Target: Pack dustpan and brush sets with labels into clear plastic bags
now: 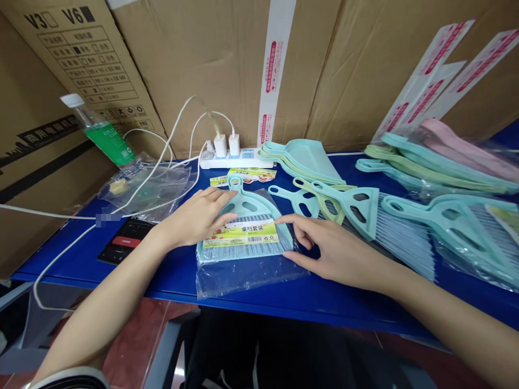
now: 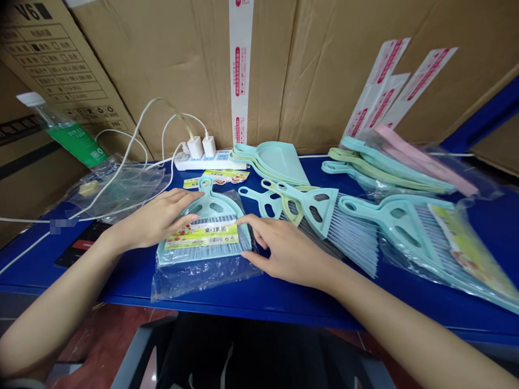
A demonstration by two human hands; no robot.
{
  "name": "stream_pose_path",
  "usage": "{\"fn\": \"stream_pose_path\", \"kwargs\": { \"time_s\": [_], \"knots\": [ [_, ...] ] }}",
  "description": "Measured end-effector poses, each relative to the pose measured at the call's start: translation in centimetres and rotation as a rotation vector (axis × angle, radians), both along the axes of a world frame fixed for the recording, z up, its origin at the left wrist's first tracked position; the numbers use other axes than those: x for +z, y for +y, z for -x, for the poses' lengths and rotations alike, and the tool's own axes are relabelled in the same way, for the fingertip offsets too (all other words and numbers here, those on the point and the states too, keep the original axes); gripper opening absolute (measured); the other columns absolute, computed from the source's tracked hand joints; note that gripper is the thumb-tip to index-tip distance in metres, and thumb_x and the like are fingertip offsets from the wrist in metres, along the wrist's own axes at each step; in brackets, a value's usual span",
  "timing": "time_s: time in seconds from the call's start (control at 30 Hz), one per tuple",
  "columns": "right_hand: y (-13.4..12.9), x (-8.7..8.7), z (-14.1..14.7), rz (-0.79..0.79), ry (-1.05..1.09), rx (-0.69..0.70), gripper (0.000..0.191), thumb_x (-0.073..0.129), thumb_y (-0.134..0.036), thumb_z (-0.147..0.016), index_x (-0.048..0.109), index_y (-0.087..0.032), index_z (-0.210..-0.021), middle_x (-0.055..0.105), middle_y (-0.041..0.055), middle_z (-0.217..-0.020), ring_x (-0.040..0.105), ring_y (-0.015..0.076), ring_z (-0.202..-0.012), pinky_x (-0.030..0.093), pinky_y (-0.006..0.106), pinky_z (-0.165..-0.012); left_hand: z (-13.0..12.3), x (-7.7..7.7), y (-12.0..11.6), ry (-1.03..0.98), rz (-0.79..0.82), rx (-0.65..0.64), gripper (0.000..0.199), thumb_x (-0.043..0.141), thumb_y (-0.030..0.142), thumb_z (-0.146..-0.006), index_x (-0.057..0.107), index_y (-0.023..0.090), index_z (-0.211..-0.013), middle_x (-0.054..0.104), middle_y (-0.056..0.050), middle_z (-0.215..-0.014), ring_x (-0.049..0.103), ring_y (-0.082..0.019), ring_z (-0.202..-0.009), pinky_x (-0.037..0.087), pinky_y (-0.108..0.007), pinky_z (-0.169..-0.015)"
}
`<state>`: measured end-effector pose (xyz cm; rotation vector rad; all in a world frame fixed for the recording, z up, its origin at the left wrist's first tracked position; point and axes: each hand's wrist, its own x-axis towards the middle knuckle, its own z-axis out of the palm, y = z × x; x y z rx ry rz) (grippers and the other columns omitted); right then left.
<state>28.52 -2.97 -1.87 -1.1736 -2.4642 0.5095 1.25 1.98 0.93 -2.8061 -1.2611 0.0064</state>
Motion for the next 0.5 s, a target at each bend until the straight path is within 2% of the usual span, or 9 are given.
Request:
{"fn": "stream_pose_path", "kwargs": {
  "time_s": [0.1,0.23,0.37,0.5],
  "knots": [
    [0.00,-0.05,-0.04,-0.059,-0.012,0.012,0.034,0.060,-0.028,-0.088,0.061,-0.019,-0.121,0.059,-0.0008,-0.070,0.059,0.0185,-0.062,0.045,0.030,-0.056,-0.01,-0.12,0.00,-0.021,0.018,0.003,0.054,0.025,0.040,-0.105,0.043,0.009,-0.146,0.056,-0.018,-0.143,0.051,-0.028,-0.133,0.043,-0.047,-0.109],
    [0.06,-0.14,-0.23,-0.168,0.039,0.096,0.024,0.058,-0.026,-0.092,0.067,-0.023,-0.115,0.068,0.0055,-0.088,0.065,0.0208,-0.077,0.052,0.033,-0.068,0.04,0.27,-0.06,-0.031,-0.014,0.052,0.050,0.025,0.036,-0.105,0.045,0.012,-0.144,0.058,-0.016,-0.142,0.052,-0.027,-0.132,0.043,-0.047,-0.109],
    [0.34,-0.26,-0.40,-0.306,0.074,0.150,0.022,0.050,-0.021,-0.097,0.070,-0.020,-0.105,0.064,0.0039,-0.078,0.062,0.0174,-0.070,0.050,0.029,-0.062,0.03,0.76,-0.11,0.015,-0.054,0.117,0.047,0.027,0.033,-0.104,0.051,0.010,-0.139,0.064,-0.017,-0.133,0.058,-0.029,-0.123,0.047,-0.047,-0.103],
    [0.47,-0.37,-0.40,-0.499,0.045,0.183,0.027,0.043,-0.014,-0.098,0.070,-0.019,-0.096,0.063,0.0046,-0.078,0.059,0.0157,-0.069,0.047,0.026,-0.060,-0.05,0.66,-0.02,0.060,-0.065,0.115,0.045,0.029,0.033,-0.104,0.053,0.013,-0.137,0.067,-0.016,-0.128,0.061,-0.028,-0.119,0.049,-0.046,-0.101]
  ]
}}
